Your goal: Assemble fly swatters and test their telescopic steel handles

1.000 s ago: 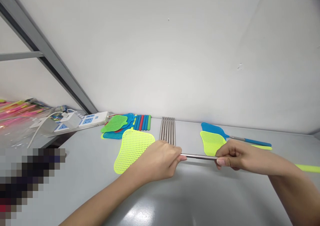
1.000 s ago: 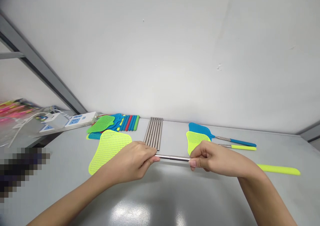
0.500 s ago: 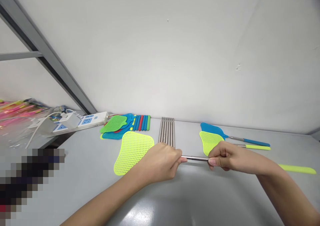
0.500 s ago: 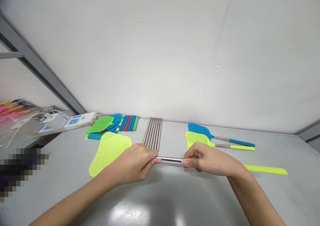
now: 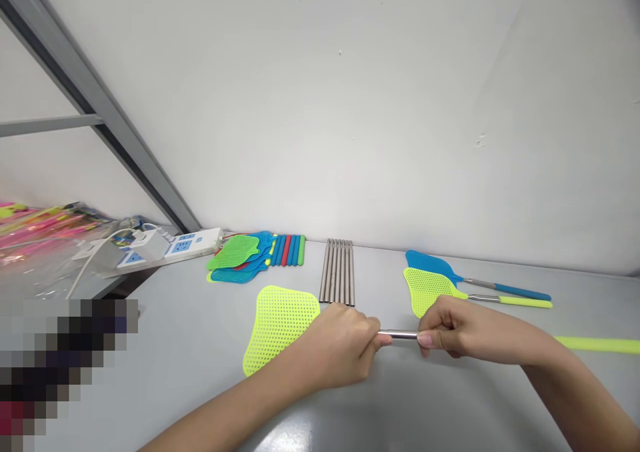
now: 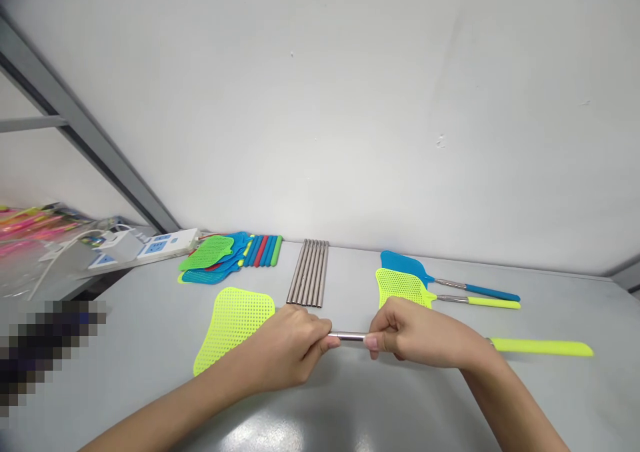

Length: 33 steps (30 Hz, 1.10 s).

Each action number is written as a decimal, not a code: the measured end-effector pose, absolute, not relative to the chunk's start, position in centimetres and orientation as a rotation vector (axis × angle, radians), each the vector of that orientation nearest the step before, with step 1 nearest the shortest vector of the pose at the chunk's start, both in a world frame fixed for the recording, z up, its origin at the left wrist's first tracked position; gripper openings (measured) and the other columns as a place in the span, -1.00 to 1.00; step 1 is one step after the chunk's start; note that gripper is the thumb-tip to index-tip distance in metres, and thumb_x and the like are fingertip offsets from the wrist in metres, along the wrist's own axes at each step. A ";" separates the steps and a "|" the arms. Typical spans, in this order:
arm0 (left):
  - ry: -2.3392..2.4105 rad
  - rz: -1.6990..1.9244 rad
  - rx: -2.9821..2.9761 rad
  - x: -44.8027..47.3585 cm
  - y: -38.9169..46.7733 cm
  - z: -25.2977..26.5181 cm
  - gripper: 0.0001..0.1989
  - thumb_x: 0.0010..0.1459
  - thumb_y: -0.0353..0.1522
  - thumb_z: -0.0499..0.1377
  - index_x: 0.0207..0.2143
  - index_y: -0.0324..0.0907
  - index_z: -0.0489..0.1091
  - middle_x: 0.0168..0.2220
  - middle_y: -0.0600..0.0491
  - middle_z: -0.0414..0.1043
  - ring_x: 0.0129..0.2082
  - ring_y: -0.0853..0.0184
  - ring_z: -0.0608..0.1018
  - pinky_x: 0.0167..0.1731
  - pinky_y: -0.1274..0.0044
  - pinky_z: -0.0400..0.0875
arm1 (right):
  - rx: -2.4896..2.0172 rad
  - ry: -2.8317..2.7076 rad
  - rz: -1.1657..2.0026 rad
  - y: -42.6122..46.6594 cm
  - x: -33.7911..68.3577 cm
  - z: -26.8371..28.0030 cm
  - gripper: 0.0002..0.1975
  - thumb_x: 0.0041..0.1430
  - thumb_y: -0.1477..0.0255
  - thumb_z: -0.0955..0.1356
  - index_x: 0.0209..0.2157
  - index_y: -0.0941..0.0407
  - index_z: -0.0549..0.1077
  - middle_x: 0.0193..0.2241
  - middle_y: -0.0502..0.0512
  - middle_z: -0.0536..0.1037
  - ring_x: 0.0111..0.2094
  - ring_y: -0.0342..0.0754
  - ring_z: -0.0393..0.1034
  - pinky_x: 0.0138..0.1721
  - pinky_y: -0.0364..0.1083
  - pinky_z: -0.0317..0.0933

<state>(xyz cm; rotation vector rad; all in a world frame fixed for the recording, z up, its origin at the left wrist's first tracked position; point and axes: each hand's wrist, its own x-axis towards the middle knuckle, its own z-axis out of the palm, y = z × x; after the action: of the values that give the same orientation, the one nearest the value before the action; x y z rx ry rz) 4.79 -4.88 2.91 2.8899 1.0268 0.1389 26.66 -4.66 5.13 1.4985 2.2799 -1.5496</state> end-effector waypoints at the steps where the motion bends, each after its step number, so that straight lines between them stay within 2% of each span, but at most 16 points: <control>1: 1.025 0.135 2.878 4.8 -4.9 2.9 -0.63 0.22 -0.29 -0.16 -0.59 -0.20 0.22 -0.67 0.10 0.30 -0.67 0.41 0.34 -0.66 0.52 -0.10 | 1.499 2.279 -1.536 -4.7 26.7 5.1 -0.65 0.07 0.21 0.21 -0.56 0.18 0.37 -0.71 -0.09 0.06 -0.66 -0.25 -0.09 -0.64 -0.19 -0.22; 5: 1.023 0.124 2.829 4.7 -4.9 2.8 -0.63 0.22 -0.27 -0.16 -0.59 -0.21 0.18 -0.65 0.11 0.30 -0.64 0.41 0.33 -0.64 0.53 -0.07 | 1.486 2.277 -1.508 -4.8 26.8 4.9 -0.61 0.09 0.18 0.19 -0.64 0.16 0.19 -0.69 -0.11 -0.02 -0.66 -0.25 -0.18 -0.65 -0.18 -0.28; 9: 0.976 0.180 2.788 4.6 -4.8 2.8 -0.72 0.22 -0.30 -0.16 -0.50 -0.18 0.15 -0.59 0.15 0.30 -0.61 0.42 0.34 -0.62 0.56 -0.03 | 1.462 2.281 -1.520 -4.7 26.8 4.6 -0.59 0.11 0.15 0.17 -0.63 0.15 0.09 -0.68 -0.11 0.02 -0.64 -0.25 -0.15 -0.64 -0.18 -0.25; 17: 0.962 0.201 2.706 4.4 -4.3 3.0 -0.78 0.23 -0.34 -0.17 -0.46 -0.17 0.12 -0.45 0.14 0.31 -0.52 0.42 0.36 -0.59 0.58 0.07 | 1.428 2.319 -1.541 -4.5 26.7 4.2 -0.60 0.13 0.16 0.17 -0.61 0.16 0.12 -0.66 -0.09 0.13 -0.62 -0.25 -0.07 -0.61 -0.20 -0.18; 25: 0.979 0.181 2.682 4.5 -4.4 3.2 -0.79 0.22 -0.34 -0.15 -0.40 -0.18 0.19 -0.43 0.10 0.32 -0.50 0.40 0.37 -0.58 0.58 0.09 | 1.545 2.273 -1.540 -4.6 26.0 4.6 -0.59 0.13 0.13 0.15 -0.43 0.15 0.40 -0.64 -0.05 0.20 -0.61 -0.23 0.02 -0.61 -0.22 -0.11; 33: 0.922 0.233 2.664 4.7 -4.5 2.9 -0.80 0.22 -0.35 -0.13 -0.41 -0.19 0.20 -0.43 0.10 0.32 -0.50 0.42 0.36 -0.56 0.61 0.12 | 1.523 2.281 -1.633 -4.7 25.1 4.3 -0.59 0.13 0.13 0.15 -0.42 0.16 0.41 -0.59 -0.04 0.26 -0.63 -0.25 0.06 -0.62 -0.24 -0.05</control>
<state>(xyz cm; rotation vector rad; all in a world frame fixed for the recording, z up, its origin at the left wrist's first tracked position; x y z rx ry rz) 4.69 -4.46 2.87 2.6642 0.9215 0.2327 25.09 -4.66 4.30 1.5235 2.2813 -1.6330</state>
